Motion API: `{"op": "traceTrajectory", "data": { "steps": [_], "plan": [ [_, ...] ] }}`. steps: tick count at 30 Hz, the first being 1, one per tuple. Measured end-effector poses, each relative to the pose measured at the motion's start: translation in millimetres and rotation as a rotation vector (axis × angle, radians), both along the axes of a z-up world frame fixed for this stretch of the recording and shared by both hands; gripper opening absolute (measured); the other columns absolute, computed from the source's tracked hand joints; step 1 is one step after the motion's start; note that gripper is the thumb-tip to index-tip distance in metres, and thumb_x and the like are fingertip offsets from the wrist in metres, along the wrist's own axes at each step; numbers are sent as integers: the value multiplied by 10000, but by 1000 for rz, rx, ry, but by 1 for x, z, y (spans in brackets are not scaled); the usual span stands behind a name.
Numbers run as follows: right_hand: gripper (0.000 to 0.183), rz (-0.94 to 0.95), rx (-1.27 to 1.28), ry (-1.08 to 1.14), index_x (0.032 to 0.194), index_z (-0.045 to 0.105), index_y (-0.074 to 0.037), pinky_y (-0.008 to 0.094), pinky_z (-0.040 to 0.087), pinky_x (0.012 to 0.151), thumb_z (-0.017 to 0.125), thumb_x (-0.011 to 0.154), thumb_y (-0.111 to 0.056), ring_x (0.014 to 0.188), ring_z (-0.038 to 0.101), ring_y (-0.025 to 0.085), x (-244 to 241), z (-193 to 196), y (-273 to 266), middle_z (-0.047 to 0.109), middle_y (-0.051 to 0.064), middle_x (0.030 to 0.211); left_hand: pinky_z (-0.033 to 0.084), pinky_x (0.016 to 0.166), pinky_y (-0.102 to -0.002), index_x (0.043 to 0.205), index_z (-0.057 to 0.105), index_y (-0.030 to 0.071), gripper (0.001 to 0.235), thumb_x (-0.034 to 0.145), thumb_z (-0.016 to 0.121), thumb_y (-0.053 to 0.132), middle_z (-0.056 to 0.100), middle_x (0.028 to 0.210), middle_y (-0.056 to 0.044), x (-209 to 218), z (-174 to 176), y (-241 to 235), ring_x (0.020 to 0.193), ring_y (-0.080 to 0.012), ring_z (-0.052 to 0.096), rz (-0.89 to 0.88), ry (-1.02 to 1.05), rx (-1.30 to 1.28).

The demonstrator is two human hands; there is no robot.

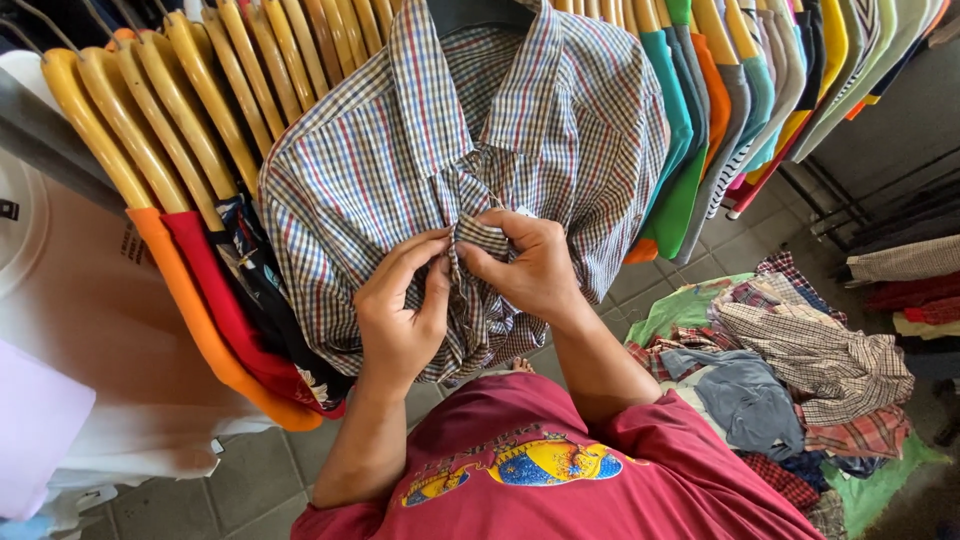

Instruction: The person buttons a plaid shirt hanging on a rack, starting at the collar and working downward. They manipulate the collar and placket, aligning buttons and buttonholes, and fasten several buttons by hand.

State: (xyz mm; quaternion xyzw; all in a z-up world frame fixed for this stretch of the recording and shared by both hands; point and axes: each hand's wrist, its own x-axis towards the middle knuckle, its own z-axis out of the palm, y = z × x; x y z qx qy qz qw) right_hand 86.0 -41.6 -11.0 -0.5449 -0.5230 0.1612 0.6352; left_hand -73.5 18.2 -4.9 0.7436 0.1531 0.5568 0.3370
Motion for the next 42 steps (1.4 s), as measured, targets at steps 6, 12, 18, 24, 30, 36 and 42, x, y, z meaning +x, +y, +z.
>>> {"op": "traceTrajectory", "data": {
  "steps": [6,12,18,24,30,36,42],
  "plan": [
    [213,25,12,-34,1032,740,1,301,574,696,829,839,-5,799,605,110,4,7,1,724,104,844,607,881,-458,1103,729,-62,178,948,661,-117,744,1130,-214,5,2,1,1038,-372,747,52,6,48],
    [177,-56,44,-120,1097,685,50,356,577,637,735,932,9,770,721,245,-11,-5,5,734,209,874,607,872,-448,1142,718,-54,176,993,631,-88,739,1148,-192,7,-1,-1,1042,-367,738,85,6,22],
    [254,-4,8,-32,1136,690,58,376,597,680,774,911,-23,818,688,184,-16,2,-1,748,210,895,607,868,-432,1122,733,-22,170,986,652,-85,750,1119,-157,6,-6,2,1031,-335,748,103,-6,-8],
    [166,-47,93,-193,1076,678,56,404,556,644,731,927,4,768,710,264,-7,-12,4,735,193,926,613,813,-396,1089,736,-9,156,951,703,-74,754,1059,-143,5,-5,1,980,-315,754,107,2,-43],
    [154,-105,156,-604,1081,672,23,412,559,738,729,950,-36,867,663,346,7,-29,14,692,146,1052,611,810,-379,1076,719,-15,113,983,667,-53,723,1053,-121,11,-4,0,961,-293,738,174,7,24],
    [71,-22,285,-644,1039,683,16,433,567,731,651,1014,-41,838,683,367,29,-25,19,686,142,999,618,802,-395,1055,735,8,129,950,711,-64,727,987,-108,16,0,-4,935,-305,748,153,33,-18],
    [131,107,317,-532,1116,741,-14,443,608,756,684,1006,-57,902,755,379,44,-11,23,756,147,1057,615,772,-407,988,744,30,85,940,721,-35,733,931,-104,23,17,-5,882,-311,754,134,100,-3]
  ]
}}
